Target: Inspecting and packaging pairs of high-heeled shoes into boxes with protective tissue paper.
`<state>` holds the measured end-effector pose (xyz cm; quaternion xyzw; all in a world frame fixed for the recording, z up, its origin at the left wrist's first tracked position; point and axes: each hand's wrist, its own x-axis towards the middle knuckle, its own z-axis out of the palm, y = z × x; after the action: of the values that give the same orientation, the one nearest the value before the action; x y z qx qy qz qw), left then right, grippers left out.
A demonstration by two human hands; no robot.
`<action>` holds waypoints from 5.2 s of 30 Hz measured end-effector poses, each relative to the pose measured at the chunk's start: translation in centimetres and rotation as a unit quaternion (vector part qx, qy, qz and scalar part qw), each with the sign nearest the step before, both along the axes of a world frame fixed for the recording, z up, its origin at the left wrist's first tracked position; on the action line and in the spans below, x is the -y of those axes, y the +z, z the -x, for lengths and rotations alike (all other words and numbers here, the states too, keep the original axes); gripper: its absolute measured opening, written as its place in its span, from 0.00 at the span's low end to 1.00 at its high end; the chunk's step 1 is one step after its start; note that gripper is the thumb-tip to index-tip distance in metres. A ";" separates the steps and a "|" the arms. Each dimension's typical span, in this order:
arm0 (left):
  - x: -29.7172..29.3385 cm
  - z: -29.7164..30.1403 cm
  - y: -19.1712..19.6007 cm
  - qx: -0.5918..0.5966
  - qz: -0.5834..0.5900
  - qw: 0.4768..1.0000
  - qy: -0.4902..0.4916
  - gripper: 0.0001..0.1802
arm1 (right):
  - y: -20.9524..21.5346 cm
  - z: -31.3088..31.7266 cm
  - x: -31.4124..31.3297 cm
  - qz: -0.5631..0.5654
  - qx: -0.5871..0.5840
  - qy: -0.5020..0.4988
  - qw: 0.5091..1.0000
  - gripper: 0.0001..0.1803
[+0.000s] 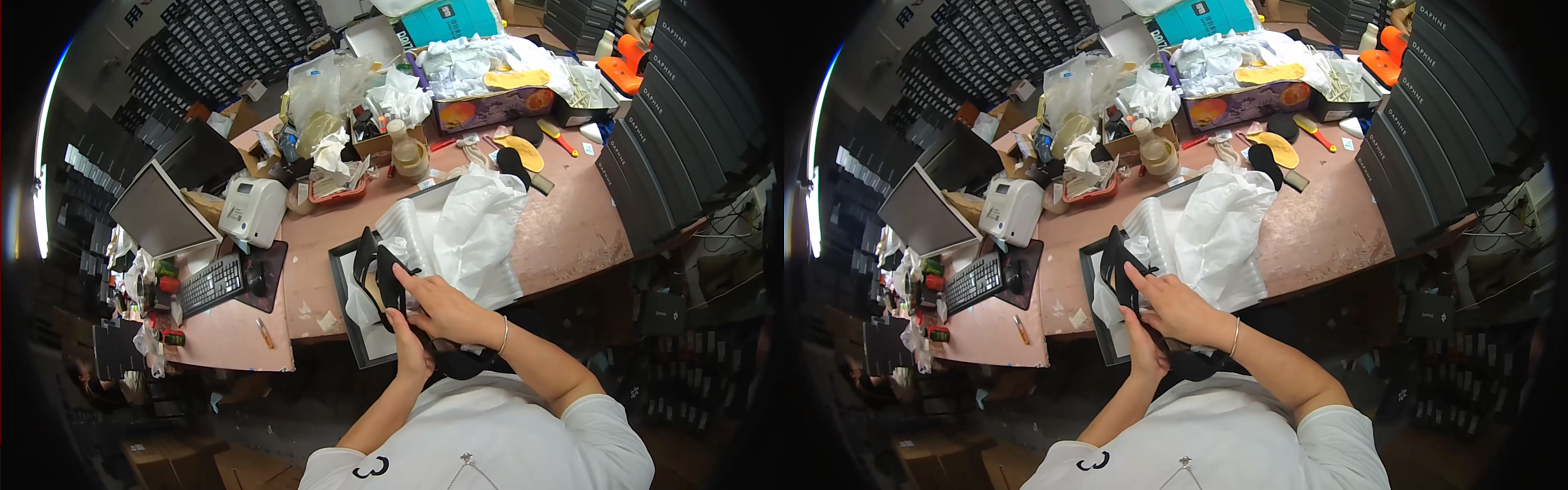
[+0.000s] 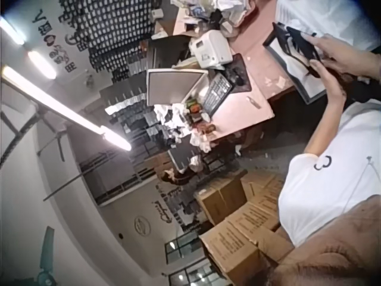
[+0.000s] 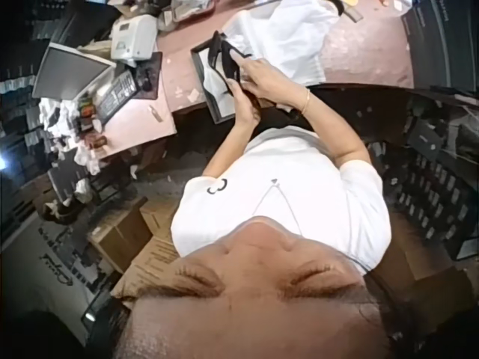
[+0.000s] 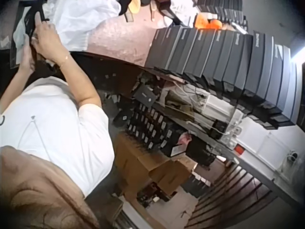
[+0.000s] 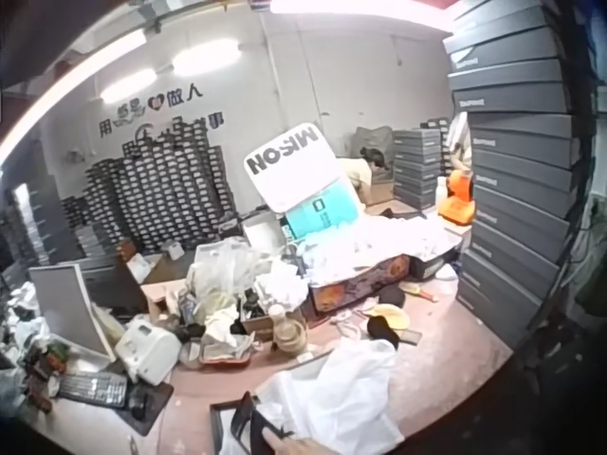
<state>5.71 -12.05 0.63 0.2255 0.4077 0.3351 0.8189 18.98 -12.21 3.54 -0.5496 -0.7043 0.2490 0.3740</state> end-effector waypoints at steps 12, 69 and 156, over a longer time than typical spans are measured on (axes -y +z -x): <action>-4.4 2.0 0.6 -0.021 0.036 0.999 -0.031 0.41 | -7.0 -6.7 -2.0 -0.069 0.221 -0.151 0.961 0.21; -1.5 4.8 -0.2 -0.084 -0.109 0.990 0.016 0.40 | -2.4 1.8 3.3 0.165 -0.189 0.179 0.951 0.18; -3.5 2.8 -2.1 -0.032 0.040 0.997 -0.054 0.26 | -7.3 -6.0 -3.2 -0.001 -0.055 -0.179 0.982 0.25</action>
<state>2.89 -8.56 -1.48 0.2248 0.4345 0.2666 0.8304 24.95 -9.06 -3.74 -0.6517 -0.5731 0.2074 0.4516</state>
